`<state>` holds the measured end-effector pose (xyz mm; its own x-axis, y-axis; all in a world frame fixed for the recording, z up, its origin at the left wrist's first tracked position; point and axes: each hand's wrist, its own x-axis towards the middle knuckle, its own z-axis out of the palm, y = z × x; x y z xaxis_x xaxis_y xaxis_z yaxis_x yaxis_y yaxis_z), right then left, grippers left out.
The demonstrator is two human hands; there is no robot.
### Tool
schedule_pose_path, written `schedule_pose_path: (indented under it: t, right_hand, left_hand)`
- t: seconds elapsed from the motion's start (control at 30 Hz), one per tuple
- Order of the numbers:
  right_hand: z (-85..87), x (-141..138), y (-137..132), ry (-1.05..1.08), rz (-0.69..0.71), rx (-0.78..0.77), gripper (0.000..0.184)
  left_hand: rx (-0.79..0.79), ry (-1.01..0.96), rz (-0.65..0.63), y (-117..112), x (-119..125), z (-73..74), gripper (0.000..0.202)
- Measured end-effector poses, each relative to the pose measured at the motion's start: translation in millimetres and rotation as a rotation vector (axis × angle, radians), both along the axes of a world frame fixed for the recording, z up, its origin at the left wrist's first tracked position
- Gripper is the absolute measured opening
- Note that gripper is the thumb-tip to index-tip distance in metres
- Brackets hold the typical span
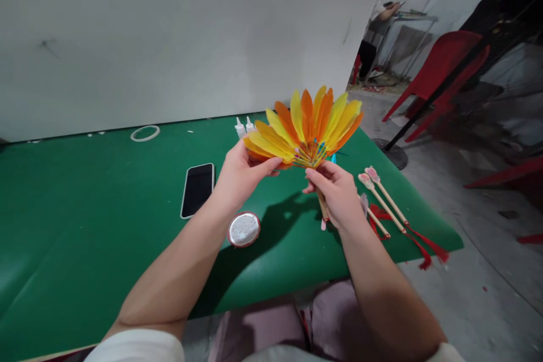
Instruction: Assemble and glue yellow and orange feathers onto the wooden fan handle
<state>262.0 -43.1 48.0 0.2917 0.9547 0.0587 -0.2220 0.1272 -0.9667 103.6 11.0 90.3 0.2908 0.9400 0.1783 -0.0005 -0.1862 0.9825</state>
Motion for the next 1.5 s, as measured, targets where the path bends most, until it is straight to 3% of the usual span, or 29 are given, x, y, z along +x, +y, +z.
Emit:
schedule_pose_path:
  t: [1.23, 1.5]
  right_hand:
    - [9.1, -1.1, -4.7, 0.106, 0.027, -0.02, 0.019]
    - [10.2, 1.3, -5.2, 0.18, 0.092, -0.067, 0.02]
  left_hand:
    - [0.018, 0.059, 0.017, -3.5, -3.9, 3.1, 0.036]
    - [0.028, 0.065, 0.023, -3.6, -4.5, 4.1, 0.037]
